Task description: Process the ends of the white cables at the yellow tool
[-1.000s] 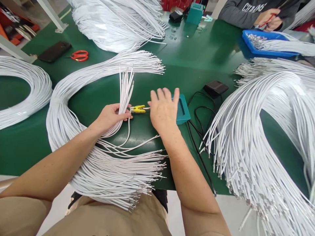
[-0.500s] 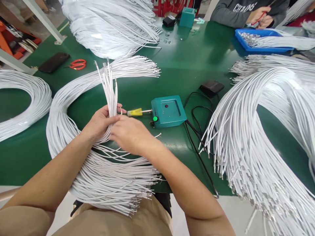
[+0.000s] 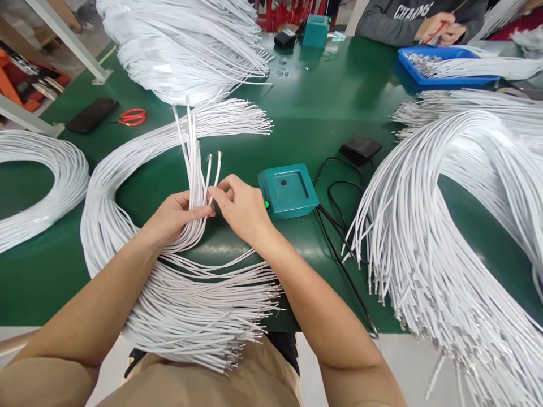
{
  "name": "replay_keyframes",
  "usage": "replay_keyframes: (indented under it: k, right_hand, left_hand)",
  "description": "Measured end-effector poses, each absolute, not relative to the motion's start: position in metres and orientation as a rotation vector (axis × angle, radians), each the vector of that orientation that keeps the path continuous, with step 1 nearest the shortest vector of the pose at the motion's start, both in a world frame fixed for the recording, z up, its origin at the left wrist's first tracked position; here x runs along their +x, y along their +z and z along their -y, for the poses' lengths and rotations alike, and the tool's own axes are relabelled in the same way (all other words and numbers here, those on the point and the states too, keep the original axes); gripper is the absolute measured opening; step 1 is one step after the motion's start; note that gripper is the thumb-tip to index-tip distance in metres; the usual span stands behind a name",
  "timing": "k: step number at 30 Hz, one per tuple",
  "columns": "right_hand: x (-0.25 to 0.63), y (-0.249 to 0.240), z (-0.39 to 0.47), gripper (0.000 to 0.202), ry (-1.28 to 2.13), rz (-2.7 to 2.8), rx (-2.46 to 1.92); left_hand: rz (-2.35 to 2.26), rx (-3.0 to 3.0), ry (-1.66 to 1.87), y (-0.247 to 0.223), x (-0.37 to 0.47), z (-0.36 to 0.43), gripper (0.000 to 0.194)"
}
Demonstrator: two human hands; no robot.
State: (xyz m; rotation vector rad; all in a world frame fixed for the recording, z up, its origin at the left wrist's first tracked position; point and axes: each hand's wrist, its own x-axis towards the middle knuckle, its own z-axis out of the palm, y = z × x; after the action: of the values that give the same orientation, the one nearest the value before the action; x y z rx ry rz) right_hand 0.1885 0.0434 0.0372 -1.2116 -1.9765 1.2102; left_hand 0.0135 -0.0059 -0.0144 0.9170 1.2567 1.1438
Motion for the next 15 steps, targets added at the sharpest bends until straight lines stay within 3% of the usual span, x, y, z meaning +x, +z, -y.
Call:
replay_keyframes:
  k: [8,12,15]
  right_hand:
    - [0.18,0.018,-0.039,0.022,1.792,1.818,-1.014]
    - [0.182,0.022,-0.041,0.027,1.613,1.925,-1.129]
    - [0.184,0.022,-0.047,0.019,1.403,1.839,-1.15]
  left_hand:
    - [-1.141,0.806,1.306,-0.004,0.018,0.003,0.033]
    - [-1.142,0.806,1.333,-0.002,0.019,0.002,0.037]
    - [-1.185,0.872,1.293,-0.003,0.02,0.002,0.041]
